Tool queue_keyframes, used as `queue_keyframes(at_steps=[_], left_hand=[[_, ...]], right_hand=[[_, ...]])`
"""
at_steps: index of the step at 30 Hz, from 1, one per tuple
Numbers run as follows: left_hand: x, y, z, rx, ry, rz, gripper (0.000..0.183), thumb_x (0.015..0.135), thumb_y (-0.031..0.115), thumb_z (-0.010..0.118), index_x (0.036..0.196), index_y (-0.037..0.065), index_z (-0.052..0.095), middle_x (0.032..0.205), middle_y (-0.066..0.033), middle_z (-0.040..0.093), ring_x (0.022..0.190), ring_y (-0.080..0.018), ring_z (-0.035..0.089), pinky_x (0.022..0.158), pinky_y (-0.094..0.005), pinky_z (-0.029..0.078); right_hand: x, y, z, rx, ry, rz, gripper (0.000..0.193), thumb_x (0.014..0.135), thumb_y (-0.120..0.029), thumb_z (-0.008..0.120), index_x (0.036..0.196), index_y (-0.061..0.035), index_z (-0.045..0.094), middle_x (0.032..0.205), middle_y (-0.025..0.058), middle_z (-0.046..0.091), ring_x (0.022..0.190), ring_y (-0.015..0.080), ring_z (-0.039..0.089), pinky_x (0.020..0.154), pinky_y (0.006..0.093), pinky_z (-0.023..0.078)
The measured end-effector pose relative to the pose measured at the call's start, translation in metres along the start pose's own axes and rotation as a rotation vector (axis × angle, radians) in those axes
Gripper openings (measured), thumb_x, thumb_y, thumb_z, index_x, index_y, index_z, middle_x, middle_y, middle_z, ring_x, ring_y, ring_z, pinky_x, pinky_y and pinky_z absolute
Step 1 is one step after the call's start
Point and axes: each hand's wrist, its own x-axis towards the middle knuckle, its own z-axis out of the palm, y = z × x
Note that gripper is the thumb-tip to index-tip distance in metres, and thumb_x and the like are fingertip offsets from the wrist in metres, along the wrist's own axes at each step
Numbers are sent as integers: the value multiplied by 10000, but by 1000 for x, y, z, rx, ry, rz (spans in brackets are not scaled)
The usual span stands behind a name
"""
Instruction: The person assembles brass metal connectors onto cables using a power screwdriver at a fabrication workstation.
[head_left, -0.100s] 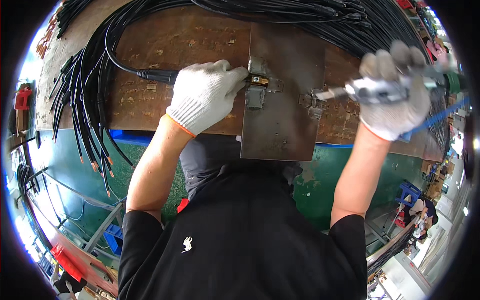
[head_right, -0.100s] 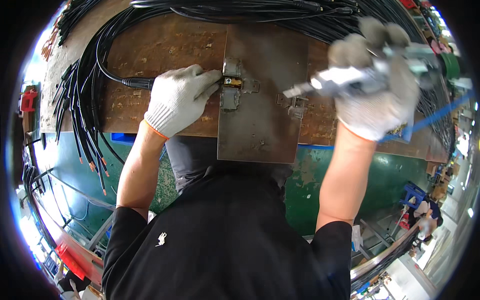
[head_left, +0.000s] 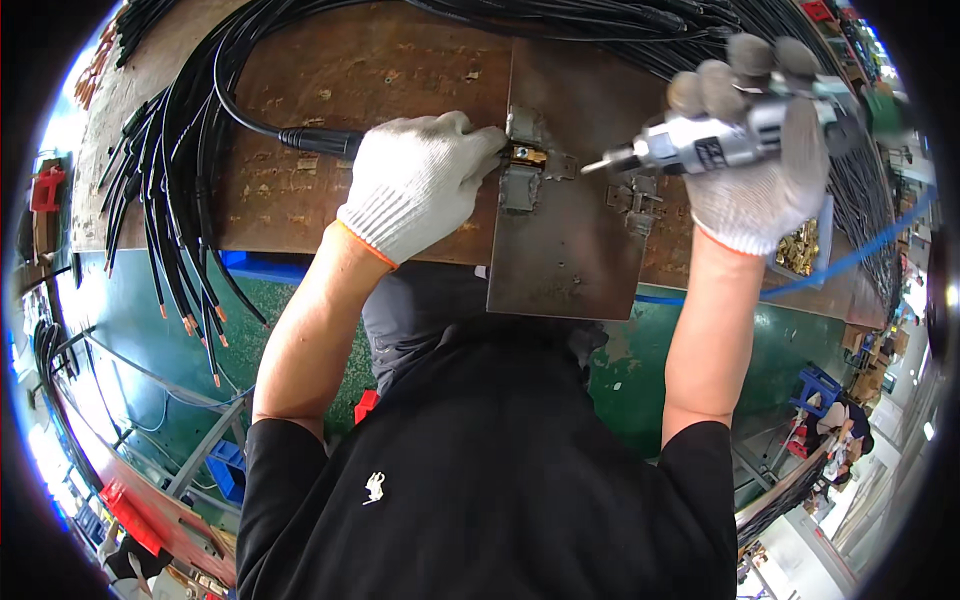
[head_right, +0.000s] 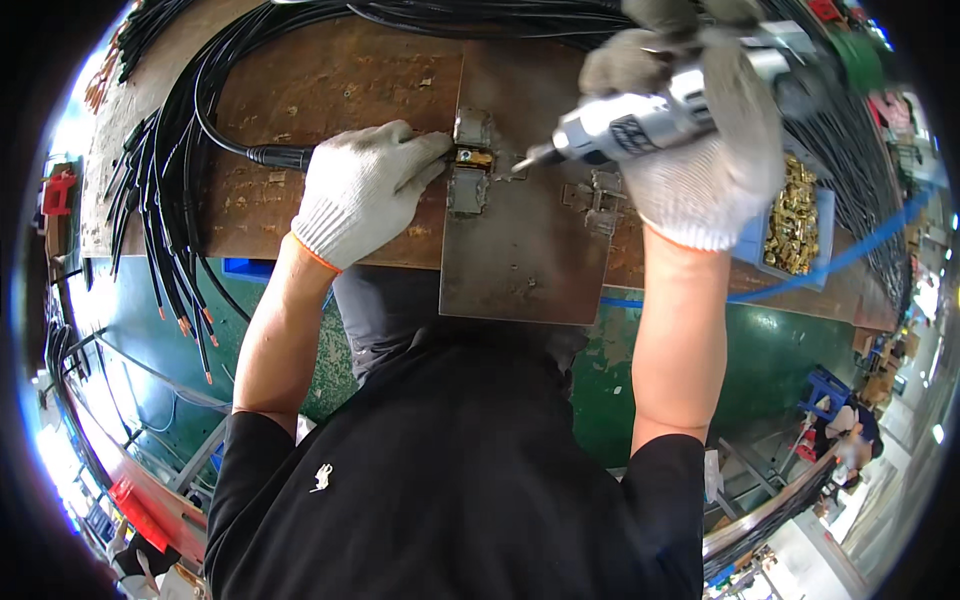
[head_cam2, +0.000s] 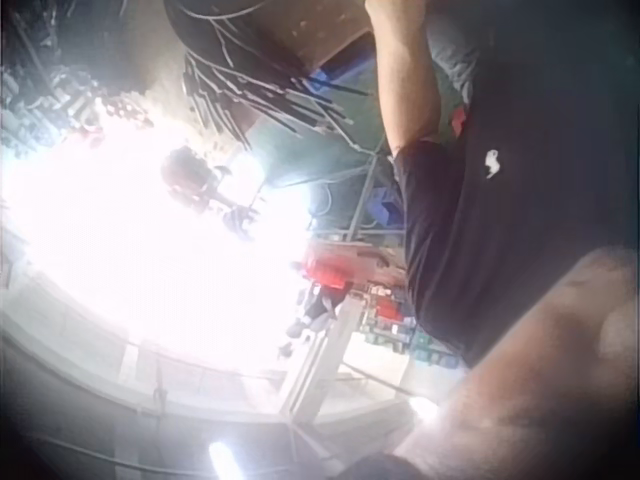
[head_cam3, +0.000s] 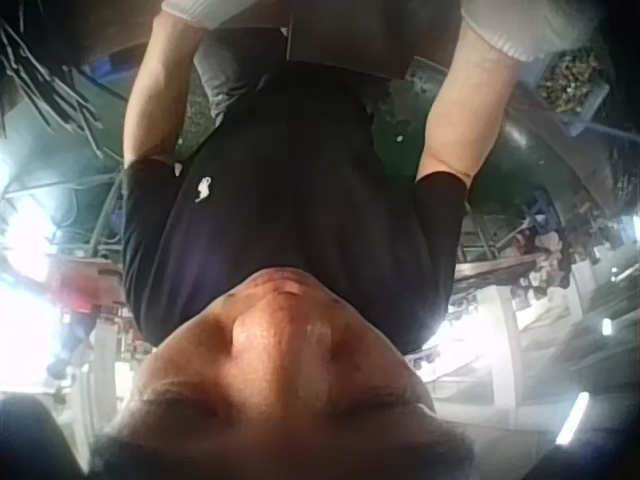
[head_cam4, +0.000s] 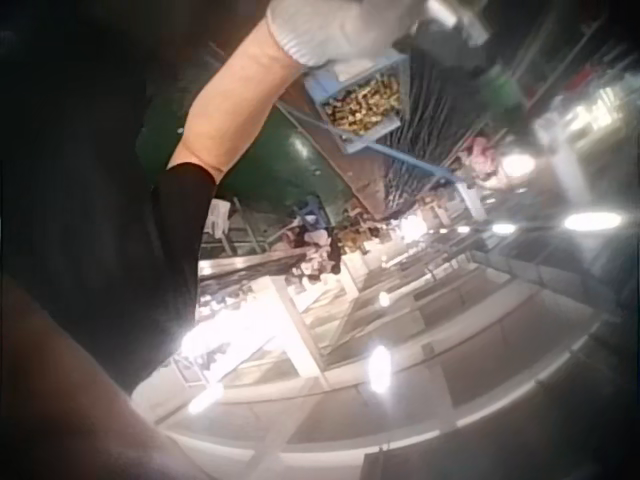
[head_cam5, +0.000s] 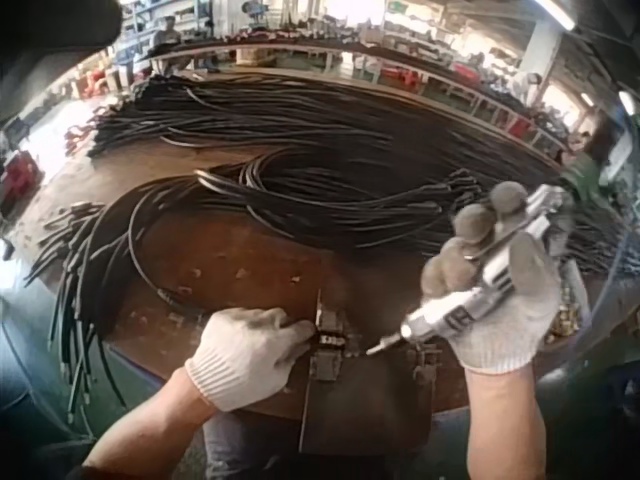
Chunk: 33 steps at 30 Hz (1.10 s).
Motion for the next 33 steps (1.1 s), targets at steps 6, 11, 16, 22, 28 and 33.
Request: queue_keyframes(at_steps=[6, 11, 16, 22, 28, 33], left_hand=[[-2, -2, 2, 24, 15, 18, 197, 947, 241, 744, 1118, 172, 814, 862, -72, 699, 800, -306, 738, 699, -430, 589], [-2, -1, 3, 16, 14, 8, 201, 951, 243, 738, 1121, 171, 816, 864, -77, 699, 807, -312, 740, 702, -430, 591], [0, -1, 3, 24, 10, 8, 206, 951, 240, 738, 1127, 170, 817, 869, -79, 702, 812, -314, 741, 704, -431, 591], [-4, -3, 4, 1, 15, -1, 199, 946, 216, 739, 1123, 164, 814, 896, -85, 718, 816, -320, 743, 714, -442, 594], [-3, -3, 9, -35, 45, 6, 161, 934, 218, 709, 1052, 154, 797, 898, -94, 729, 832, -320, 755, 700, -448, 592], [-5, -5, 12, 22, 77, 42, 174, 906, 189, 719, 1055, 152, 800, 890, -73, 727, 836, -301, 751, 706, -431, 591]], right_hand=[[0, 34, 16, -38, 90, 69, 303, 1067, -155, 645, 1370, -161, 665, 1177, 152, 749, 886, 253, 672, 840, 437, 542], [-10, 52, 15, -183, 158, 6, 322, 1018, -77, 660, 1333, -139, 659, 1165, 158, 745, 911, 266, 694, 827, 445, 576], [-9, 65, 15, -83, 203, -2, 355, 966, -20, 681, 1307, -112, 646, 1153, 158, 738, 925, 276, 713, 801, 428, 619], [24, 48, 47, -210, -155, 117, 245, 902, -46, 801, 1115, -45, 679, 1004, 128, 745, 885, 247, 715, 791, 415, 616], [12, 69, 56, -147, 47, 132, 483, 750, 131, 887, 1118, -37, 624, 1001, 97, 670, 961, 281, 747, 774, 409, 664], [7, 101, 39, -241, 68, 53, 482, 842, 208, 732, 1215, -53, 577, 1041, 94, 657, 932, 252, 722, 746, 349, 633]])
